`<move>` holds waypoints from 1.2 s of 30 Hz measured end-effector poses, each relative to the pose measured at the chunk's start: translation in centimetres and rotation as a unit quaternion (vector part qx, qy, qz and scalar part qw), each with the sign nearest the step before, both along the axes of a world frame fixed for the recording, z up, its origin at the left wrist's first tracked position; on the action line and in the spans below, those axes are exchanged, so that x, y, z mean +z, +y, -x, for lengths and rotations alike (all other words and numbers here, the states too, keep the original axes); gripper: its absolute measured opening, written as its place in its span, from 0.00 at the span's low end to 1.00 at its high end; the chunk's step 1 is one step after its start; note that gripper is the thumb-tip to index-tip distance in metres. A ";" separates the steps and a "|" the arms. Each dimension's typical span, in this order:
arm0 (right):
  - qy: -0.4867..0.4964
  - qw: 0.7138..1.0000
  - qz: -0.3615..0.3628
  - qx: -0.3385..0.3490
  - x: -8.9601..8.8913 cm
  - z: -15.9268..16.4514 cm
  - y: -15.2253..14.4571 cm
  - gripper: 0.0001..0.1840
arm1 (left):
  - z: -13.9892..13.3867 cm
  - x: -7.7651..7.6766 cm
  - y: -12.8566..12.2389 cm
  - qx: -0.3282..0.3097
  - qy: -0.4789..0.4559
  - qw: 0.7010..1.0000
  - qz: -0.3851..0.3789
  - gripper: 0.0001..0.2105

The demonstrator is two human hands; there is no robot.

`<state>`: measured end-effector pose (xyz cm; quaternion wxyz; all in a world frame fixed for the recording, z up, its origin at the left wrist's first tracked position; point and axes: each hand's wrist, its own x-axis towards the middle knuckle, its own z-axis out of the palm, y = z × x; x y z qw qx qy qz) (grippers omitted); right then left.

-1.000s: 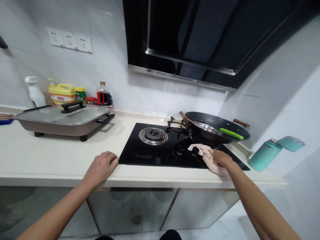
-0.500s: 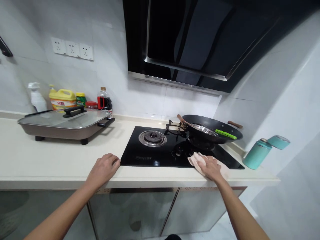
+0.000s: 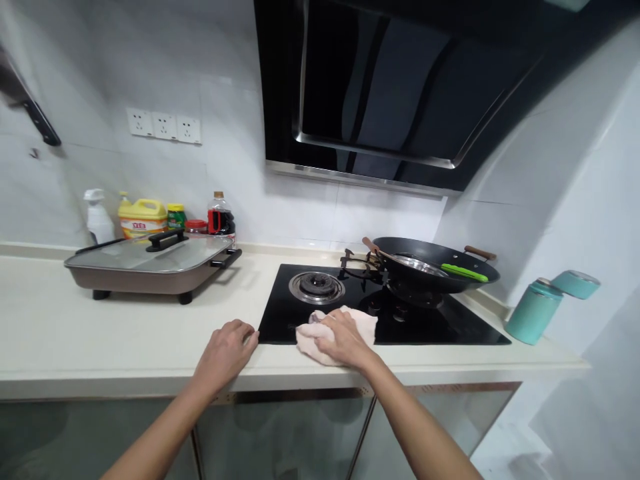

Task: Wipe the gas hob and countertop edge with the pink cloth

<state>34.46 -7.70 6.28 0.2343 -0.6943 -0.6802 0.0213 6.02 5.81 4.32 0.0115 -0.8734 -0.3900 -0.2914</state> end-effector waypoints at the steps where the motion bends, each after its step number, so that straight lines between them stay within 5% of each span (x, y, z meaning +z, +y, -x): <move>1: 0.001 1.000 0.001 0.021 0.3 0.4 1.0 0.25 | 0.0 0.0 0.0 0.000 -0.005 1.000 0.002 0.17; 6: 0.007 0.999 0.010 0.033 1.8 -1.1 4.7 0.23 | 0.0 0.0 -0.2 0.000 -0.029 1.000 0.008 0.16; 13: -0.005 0.982 0.088 -0.167 2.8 -6.0 7.0 0.30 | 0.0 0.1 -0.5 0.014 -0.032 0.999 0.024 0.14; 16: -0.007 0.973 0.125 -0.196 2.7 -5.9 7.1 0.42 | -0.1 0.3 -0.7 0.018 -0.029 0.999 0.023 0.14; 20: -0.019 0.977 0.126 -0.171 2.4 -3.4 6.3 0.51 | -0.2 0.7 -1.2 0.024 -0.019 0.999 0.028 0.16; 30: -0.027 0.998 -0.016 0.052 0.3 11.5 3.9 0.35 | 0.3 0.7 -0.5 0.014 -0.005 1.000 0.023 0.17; 36: -0.020 0.998 -0.040 0.050 -0.1 10.4 1.9 0.31 | 0.4 0.9 -0.2 0.011 -0.024 0.999 0.027 0.20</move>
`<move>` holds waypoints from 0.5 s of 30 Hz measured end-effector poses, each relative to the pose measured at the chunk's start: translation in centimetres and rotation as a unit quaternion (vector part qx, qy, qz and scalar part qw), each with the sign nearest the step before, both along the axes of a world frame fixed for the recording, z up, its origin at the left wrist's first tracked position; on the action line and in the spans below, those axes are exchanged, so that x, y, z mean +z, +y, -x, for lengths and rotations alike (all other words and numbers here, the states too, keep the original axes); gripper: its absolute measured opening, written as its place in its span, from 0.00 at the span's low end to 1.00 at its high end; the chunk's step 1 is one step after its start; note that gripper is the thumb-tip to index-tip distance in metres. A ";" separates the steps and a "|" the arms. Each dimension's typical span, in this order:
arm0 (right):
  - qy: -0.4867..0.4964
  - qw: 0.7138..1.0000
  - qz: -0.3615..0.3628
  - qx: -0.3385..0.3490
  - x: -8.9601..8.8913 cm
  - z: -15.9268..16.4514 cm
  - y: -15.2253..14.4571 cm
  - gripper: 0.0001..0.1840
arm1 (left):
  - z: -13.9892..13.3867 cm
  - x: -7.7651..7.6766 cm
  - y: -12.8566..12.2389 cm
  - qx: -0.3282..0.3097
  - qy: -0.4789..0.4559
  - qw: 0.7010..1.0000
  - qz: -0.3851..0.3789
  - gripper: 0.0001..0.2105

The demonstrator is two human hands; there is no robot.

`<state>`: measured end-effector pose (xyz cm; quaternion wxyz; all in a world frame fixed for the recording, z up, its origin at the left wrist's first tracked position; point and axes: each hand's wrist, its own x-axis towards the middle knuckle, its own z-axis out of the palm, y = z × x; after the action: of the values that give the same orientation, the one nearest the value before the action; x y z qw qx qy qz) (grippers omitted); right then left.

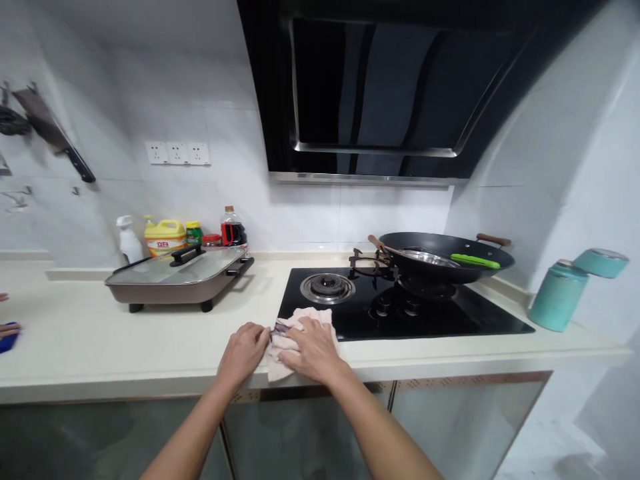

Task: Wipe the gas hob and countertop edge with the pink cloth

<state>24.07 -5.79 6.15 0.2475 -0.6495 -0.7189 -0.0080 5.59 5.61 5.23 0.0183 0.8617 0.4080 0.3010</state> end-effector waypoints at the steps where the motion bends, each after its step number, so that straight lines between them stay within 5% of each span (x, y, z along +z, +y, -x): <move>1: 0.001 1.000 -0.006 -0.011 -0.1 -1.0 -0.6 0.30 | 0.0 0.0 0.0 0.000 -0.002 1.000 0.003 0.20; 15: -0.040 0.960 -0.009 -0.276 -2.7 -21.3 -11.8 0.29 | -0.1 -0.3 0.3 0.000 -0.017 1.000 -0.005 0.19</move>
<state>45.36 -17.56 3.43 0.2124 -0.8196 -0.5208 -0.1091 5.73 5.91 4.94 0.0213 0.8565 0.4065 0.3174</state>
